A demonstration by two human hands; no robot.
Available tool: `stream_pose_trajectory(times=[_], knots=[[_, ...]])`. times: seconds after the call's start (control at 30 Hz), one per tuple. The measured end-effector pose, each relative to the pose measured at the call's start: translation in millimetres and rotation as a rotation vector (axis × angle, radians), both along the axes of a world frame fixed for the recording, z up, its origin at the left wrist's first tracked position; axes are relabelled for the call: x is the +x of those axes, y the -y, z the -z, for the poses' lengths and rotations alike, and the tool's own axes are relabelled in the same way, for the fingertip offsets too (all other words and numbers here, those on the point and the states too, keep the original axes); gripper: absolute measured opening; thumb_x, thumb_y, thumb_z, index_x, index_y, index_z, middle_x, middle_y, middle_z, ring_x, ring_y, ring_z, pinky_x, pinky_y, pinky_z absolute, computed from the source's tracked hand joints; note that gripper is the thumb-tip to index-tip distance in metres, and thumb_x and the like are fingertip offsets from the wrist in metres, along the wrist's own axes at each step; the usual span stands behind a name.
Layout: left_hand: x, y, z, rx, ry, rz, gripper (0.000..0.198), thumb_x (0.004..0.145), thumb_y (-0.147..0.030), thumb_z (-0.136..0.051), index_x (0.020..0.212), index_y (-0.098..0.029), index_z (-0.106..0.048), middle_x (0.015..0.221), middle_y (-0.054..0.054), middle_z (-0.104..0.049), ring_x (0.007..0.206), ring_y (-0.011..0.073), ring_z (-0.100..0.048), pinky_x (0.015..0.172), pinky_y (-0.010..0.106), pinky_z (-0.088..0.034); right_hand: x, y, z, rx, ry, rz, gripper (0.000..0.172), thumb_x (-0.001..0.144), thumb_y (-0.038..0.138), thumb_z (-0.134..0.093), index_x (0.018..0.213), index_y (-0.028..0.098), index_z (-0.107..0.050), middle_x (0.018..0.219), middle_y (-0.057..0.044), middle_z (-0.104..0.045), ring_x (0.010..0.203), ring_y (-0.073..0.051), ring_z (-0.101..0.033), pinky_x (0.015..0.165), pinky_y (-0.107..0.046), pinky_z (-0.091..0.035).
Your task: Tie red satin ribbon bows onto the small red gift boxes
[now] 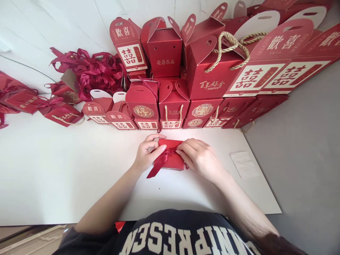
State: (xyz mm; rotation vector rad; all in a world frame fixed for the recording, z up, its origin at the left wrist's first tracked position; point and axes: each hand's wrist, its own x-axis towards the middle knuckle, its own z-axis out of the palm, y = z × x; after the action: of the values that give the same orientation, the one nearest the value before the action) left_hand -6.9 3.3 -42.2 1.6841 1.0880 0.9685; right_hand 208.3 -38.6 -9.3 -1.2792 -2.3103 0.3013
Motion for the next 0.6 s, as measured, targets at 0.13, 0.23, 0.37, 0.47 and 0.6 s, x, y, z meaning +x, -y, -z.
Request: stream_pose_trajectory(times=[0.13,0.23,0.37,0.47,0.6], knots=[[1.3,0.2,-1.6,0.002,-0.019,-0.002,0.05,0.087,-0.038,-0.063,0.049,-0.018,-0.037,0.113,0.008,-0.064,0.106,0.0233,-0.062,0.094,0.038,-0.048,-2.1,-0.3,-3.1,-0.354,-0.276,0.102,0.029,0.101,0.036,-0.041,0.078,0.023,-0.054,0.065,-0.002,-0.064,0.057,-0.017,-0.057,0.061,-0.03,-0.043],[1.8,0.2,-2.0,0.036,-0.042,0.005,0.051,0.087,-0.036,-0.062,0.048,-0.018,-0.035,0.113,0.007,-0.065,0.105,0.0231,-0.062,0.094,0.038,-0.047,0.2,-4.0,-2.2,-0.615,-0.442,0.147,0.036,0.098,0.045,-0.045,0.07,0.023,-0.049,0.051,0.003,-0.06,0.047,-0.015,-0.055,0.056,-0.027,-0.042],[2.8,-0.4,0.2,0.017,-0.035,0.028,0.05,0.087,-0.033,-0.061,0.048,-0.018,-0.033,0.112,0.008,-0.065,0.103,0.0233,-0.063,0.094,0.039,-0.046,10.6,-12.6,4.4,-0.765,-0.574,0.113,0.042,0.093,0.051,-0.052,0.064,0.02,-0.048,0.051,0.003,-0.06,0.046,-0.011,-0.051,0.05,-0.024,-0.038],[3.0,-0.8,2.7,-0.074,0.018,0.036,0.049,0.089,-0.034,-0.06,0.049,-0.018,-0.035,0.113,0.009,-0.064,0.102,0.0234,-0.064,0.09,0.038,-0.048,19.6,-16.0,6.5,-0.91,-0.65,0.013,0.035,0.092,0.045,-0.054,0.069,0.019,-0.053,0.058,0.001,-0.064,0.046,-0.01,-0.053,0.049,-0.023,-0.039],[1.1,-0.7,4.2,-0.094,0.08,0.11,0.031,0.082,-0.034,-0.069,0.06,-0.017,-0.053,0.119,0.011,-0.061,0.115,0.0268,-0.059,0.098,0.04,-0.046,27.2,-15.5,4.4,-1.104,-0.688,-0.06,0.003,0.083,0.02,-0.054,0.082,0.019,-0.056,0.066,0.0,-0.067,0.053,-0.013,-0.063,0.049,-0.023,-0.043]])
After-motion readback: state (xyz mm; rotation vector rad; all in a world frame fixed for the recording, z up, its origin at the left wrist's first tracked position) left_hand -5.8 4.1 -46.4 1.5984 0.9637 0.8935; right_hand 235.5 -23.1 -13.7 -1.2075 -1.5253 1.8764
